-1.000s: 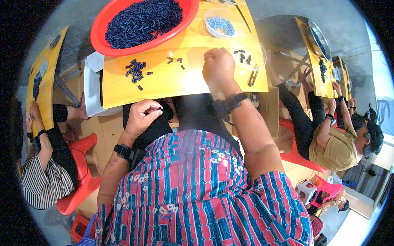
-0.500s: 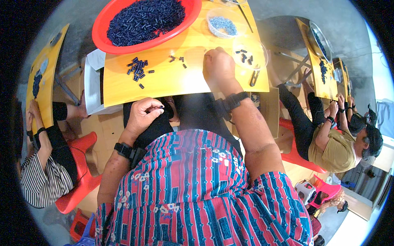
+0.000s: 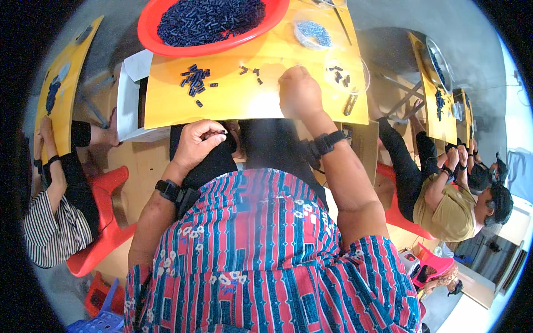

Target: Assembling small black plastic tubes with white internal components at a workstation.

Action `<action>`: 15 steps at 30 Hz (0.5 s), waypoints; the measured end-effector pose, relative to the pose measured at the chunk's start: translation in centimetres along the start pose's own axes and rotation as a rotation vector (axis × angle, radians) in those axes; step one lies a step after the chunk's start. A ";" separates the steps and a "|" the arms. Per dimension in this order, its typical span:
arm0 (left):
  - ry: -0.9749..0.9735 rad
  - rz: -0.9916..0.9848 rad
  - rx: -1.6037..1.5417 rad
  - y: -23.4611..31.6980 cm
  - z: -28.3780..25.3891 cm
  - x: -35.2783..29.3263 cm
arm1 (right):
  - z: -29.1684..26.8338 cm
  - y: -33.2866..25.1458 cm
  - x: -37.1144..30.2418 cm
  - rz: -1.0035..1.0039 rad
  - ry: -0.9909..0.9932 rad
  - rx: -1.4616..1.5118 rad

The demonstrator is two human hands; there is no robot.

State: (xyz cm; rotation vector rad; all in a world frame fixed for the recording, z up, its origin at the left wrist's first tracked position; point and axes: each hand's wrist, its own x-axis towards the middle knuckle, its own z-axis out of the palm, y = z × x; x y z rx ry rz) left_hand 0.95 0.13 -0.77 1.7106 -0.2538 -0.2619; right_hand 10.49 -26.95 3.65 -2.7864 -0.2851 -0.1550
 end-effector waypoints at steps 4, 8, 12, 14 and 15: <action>0.009 0.004 -0.046 -0.7 0.1 0.2 | 0.1 -1.8 -0.8 0.048 -0.018 0.475; 0.006 -0.019 -0.131 -0.8 0.0 0.1 | -0.2 -5.0 -1.9 0.353 -0.287 1.025; 0.068 0.034 -0.189 -0.7 0.3 0.5 | 0.3 -7.1 -3.2 0.369 -0.505 1.229; 0.081 0.047 -0.217 -0.8 0.3 0.6 | 0.9 -8.2 -3.7 0.349 -0.595 1.263; 0.074 0.012 -0.214 -0.8 0.1 0.5 | 1.5 -8.2 -3.9 0.307 -0.608 1.241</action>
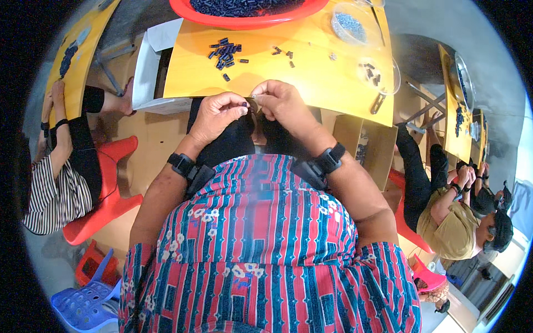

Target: Assembling small black plastic tubes with white internal components at a workstation.

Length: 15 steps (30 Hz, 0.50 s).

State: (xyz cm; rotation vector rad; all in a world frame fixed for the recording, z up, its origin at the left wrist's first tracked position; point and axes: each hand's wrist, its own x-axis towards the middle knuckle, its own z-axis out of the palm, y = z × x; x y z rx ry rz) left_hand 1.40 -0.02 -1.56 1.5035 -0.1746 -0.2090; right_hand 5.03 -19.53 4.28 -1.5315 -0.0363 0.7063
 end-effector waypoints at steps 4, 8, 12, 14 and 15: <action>0.009 -0.040 0.000 0.0 -0.1 -0.2 | 0.7 0.4 0.5 -0.009 -0.036 -0.022; 0.019 -0.039 -0.060 0.0 0.0 -0.2 | 1.0 0.5 0.8 -0.002 -0.054 -0.039; 0.026 -0.048 -0.080 0.1 -0.1 -0.2 | 1.1 0.3 1.1 -0.017 -0.070 -0.093; 0.029 -0.048 -0.079 0.0 -0.1 -0.2 | 1.1 0.1 1.2 -0.023 -0.067 -0.147; 0.029 -0.052 -0.076 0.0 -0.1 -0.1 | 1.1 0.1 1.2 -0.030 -0.064 -0.200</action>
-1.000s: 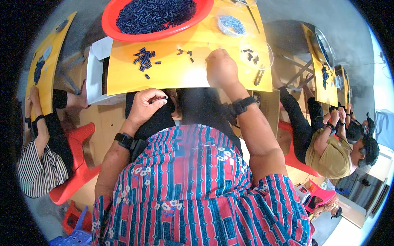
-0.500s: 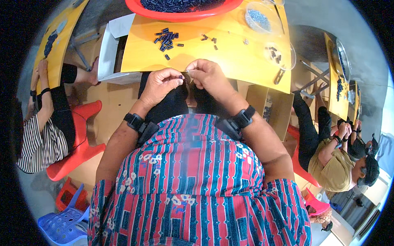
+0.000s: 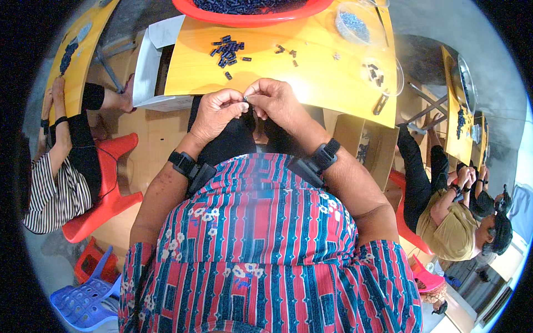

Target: Assembling small black plastic tubes with white internal components at a workstation.

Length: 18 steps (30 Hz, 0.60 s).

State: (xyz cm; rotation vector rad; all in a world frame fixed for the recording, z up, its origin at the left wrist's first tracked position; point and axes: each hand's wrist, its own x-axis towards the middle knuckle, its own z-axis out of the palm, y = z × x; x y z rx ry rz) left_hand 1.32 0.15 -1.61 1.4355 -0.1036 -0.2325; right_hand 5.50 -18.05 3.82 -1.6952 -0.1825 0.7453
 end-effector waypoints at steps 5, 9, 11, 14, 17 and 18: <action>-0.025 0.027 0.039 -0.1 -0.2 0.2 | 0.1 0.0 0.2 -0.055 0.039 -0.025; 0.037 -0.088 -0.097 0.7 0.2 0.4 | -0.1 -0.6 0.8 -0.089 0.061 0.015; 0.038 -0.122 -0.101 1.2 0.3 0.7 | -0.3 -0.9 1.0 -0.087 0.065 0.009; 0.074 -0.122 -0.025 2.2 0.6 1.2 | -0.7 -1.1 1.2 -0.088 0.075 0.031; 0.106 -0.123 0.016 3.5 0.6 2.1 | -0.9 -1.3 1.5 -0.095 0.102 0.094; 0.106 -0.121 0.017 3.5 0.7 2.4 | -1.0 -1.4 1.6 -0.097 0.123 0.131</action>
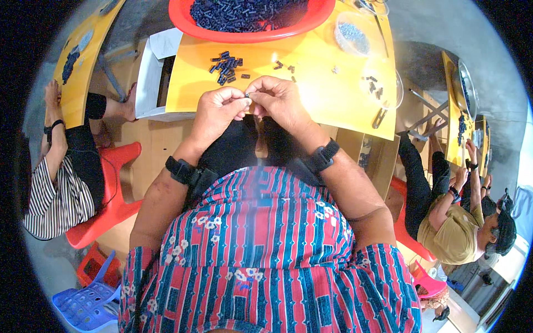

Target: Assembling small black plastic tubes with white internal components at a workstation.

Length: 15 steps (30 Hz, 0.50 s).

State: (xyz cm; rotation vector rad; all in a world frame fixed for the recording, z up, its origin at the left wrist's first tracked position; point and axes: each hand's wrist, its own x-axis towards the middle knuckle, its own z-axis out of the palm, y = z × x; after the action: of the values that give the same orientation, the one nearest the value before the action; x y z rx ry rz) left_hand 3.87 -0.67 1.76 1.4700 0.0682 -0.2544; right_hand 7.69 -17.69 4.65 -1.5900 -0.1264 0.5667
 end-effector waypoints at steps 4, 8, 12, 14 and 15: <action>0.000 0.061 0.056 -0.2 0.0 1.4 | -0.5 0.7 0.7 -0.058 0.055 -0.055; 0.012 0.049 0.134 -0.7 0.2 1.9 | -0.8 1.0 0.5 -0.072 0.093 -0.119; 0.005 0.076 0.142 -0.8 0.4 1.7 | -1.1 1.2 0.2 -0.139 0.073 -0.123; 0.042 0.127 0.186 -1.1 0.5 1.6 | -0.9 0.9 0.2 -0.155 0.064 -0.143; 0.044 0.125 0.187 -1.2 0.5 1.5 | -0.8 0.8 0.2 -0.171 0.057 -0.163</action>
State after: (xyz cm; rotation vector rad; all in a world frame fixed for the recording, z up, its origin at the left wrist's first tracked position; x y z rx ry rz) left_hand 5.04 -1.47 0.32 1.6591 -0.0123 -0.1295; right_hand 8.01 -18.37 3.82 -1.7322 -0.2694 0.3853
